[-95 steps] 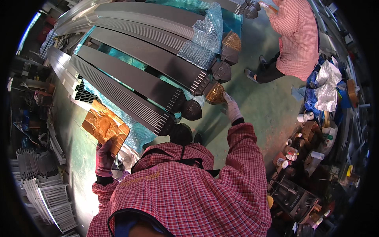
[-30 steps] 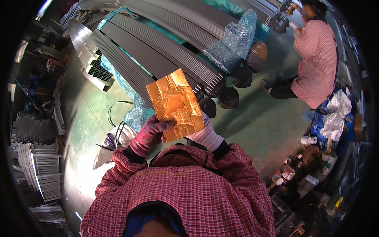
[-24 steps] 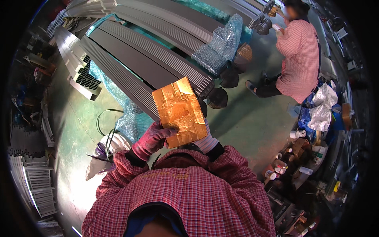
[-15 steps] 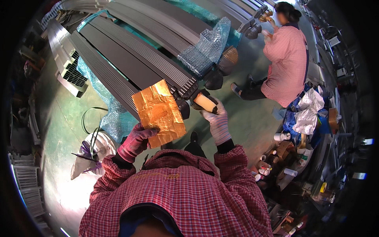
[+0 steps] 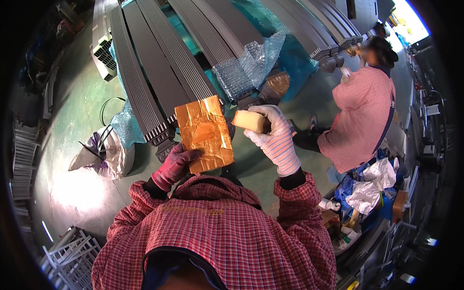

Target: The person applies gold leaf to the ornate finials of several long metal bars using a small sponge. The person repeatedly picks up gold leaf from a square sheet and presses it onto the finials, occasionally repositioning the bars to reach different areas.

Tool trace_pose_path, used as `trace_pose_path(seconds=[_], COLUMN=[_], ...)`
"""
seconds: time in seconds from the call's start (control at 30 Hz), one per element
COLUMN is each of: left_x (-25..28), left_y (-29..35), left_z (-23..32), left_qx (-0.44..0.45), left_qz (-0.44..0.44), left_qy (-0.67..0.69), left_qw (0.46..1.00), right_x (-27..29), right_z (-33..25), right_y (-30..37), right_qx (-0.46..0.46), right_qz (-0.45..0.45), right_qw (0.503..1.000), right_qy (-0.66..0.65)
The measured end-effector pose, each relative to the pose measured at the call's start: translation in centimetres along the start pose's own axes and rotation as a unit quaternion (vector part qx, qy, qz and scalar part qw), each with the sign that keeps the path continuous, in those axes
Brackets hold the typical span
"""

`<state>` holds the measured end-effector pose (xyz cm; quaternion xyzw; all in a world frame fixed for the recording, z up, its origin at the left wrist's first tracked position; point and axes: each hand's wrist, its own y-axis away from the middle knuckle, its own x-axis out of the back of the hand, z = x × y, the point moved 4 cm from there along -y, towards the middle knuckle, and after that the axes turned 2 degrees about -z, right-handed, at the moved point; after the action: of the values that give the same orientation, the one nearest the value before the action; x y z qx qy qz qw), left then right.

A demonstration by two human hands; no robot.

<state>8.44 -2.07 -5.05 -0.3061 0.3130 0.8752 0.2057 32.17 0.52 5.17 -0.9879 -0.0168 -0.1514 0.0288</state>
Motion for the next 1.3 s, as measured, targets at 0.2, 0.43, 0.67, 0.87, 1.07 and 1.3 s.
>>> trace_pose_path(seconds=[0.2,0.43,0.67,0.87,1.07,1.3], left_x=[-0.9,-0.8,0.4,0.8,-0.1,-2.7], left_y=[-0.3,0.7,1.7,1.5,0.6,0.2], left_z=[-0.3,0.4,0.8,-0.2,-1.2,-0.8], left_qx=[-0.027,-0.067,-0.092,-0.117,-0.111,-0.132], left_qz=[0.009,-0.007,-0.020,0.003,0.010,0.024], left_qy=[-0.029,-0.036,-0.037,-0.058,-0.015,0.025], left_qw=[0.999,0.997,0.995,0.991,0.994,0.991], right_x=[-1.8,-3.6,-4.9,-6.8,-5.6,-4.2], right_z=[-1.2,-1.0,-3.4,-2.0,-2.1,-2.8], right_y=[-1.8,-1.7,-1.5,-1.4,-2.2,-3.1], right_qx=[0.035,-0.023,0.066,0.030,0.083,0.124], right_qz=[-0.056,-0.152,-0.112,-0.163,-0.174,-0.166], right_qw=[0.998,0.987,0.987,0.972,0.897,0.918], right_qy=[-0.022,-0.050,0.092,0.163,0.398,0.339])
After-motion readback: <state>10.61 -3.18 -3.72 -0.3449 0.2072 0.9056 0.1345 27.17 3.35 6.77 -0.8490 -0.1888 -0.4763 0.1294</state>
